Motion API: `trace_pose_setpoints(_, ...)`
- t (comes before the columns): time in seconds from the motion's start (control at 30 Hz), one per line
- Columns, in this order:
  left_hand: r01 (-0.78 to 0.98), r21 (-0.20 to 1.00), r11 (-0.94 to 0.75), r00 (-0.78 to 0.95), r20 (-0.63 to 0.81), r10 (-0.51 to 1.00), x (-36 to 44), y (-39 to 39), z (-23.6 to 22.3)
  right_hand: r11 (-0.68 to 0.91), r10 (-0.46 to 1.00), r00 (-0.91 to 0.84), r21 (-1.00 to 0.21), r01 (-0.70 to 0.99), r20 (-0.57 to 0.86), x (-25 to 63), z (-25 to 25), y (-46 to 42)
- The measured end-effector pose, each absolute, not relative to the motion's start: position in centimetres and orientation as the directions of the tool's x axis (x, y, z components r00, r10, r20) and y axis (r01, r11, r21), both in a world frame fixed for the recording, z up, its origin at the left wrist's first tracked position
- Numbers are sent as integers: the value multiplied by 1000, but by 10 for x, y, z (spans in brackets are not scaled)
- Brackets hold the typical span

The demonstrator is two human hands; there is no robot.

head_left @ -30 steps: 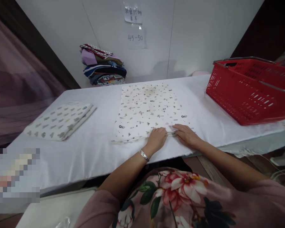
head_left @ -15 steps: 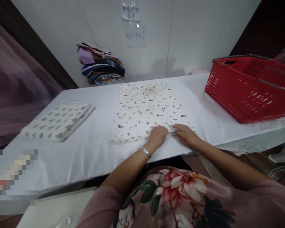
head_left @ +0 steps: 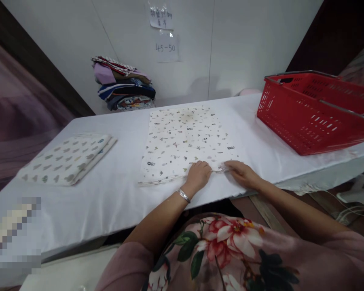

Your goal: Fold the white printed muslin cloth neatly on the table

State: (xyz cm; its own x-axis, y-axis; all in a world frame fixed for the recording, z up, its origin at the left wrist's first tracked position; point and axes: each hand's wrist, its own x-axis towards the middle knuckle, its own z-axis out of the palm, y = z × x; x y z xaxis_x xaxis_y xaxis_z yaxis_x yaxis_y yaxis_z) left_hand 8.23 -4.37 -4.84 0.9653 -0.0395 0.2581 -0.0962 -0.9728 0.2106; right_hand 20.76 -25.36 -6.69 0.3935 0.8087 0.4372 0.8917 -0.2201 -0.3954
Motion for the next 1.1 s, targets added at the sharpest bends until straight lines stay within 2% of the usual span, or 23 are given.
trace_pose_setpoints(0.1, -99, 244, -965, 964, 264, -32, 83, -41, -48, -265, 794, 445, -423, 866, 414, 213, -68, -256)
trace_pose_setpoints(0.43, -89, 243, -966, 977, 211, -37, 83, -40, -40, -208, 889, 301, -282, 937, 344, 217, -43, -244)
trace_pose_setpoints(0.6, -32, 255, -967, 990, 140, 4, 86, -35, -32, -168, 919, 251, -276, 947, 304, 223, -36, -245)
trace_pose_setpoints(0.73, -66, 131, -989, 974, 223, -35, 89, -31, -36, -256, 864, 319, -207, 944, 389, 228, -35, -244)
trace_pose_setpoints(0.83, -139, 32, -990, 959, 256, -126, 87, -31, -45, -223, 882, 269, -160, 962, 388, 228, -38, -243)
trace_pose_setpoints(0.93, -148, -1, -989, 956, 256, -143, 84, -31, -53, -176, 906, 230, -177, 968, 354, 228, -43, -246)
trace_pose_setpoints(1.1, -127, -1, -992, 962, 245, -123, 82, -31, -51, -245, 906, 296, -197, 949, 303, 229, -46, -257)
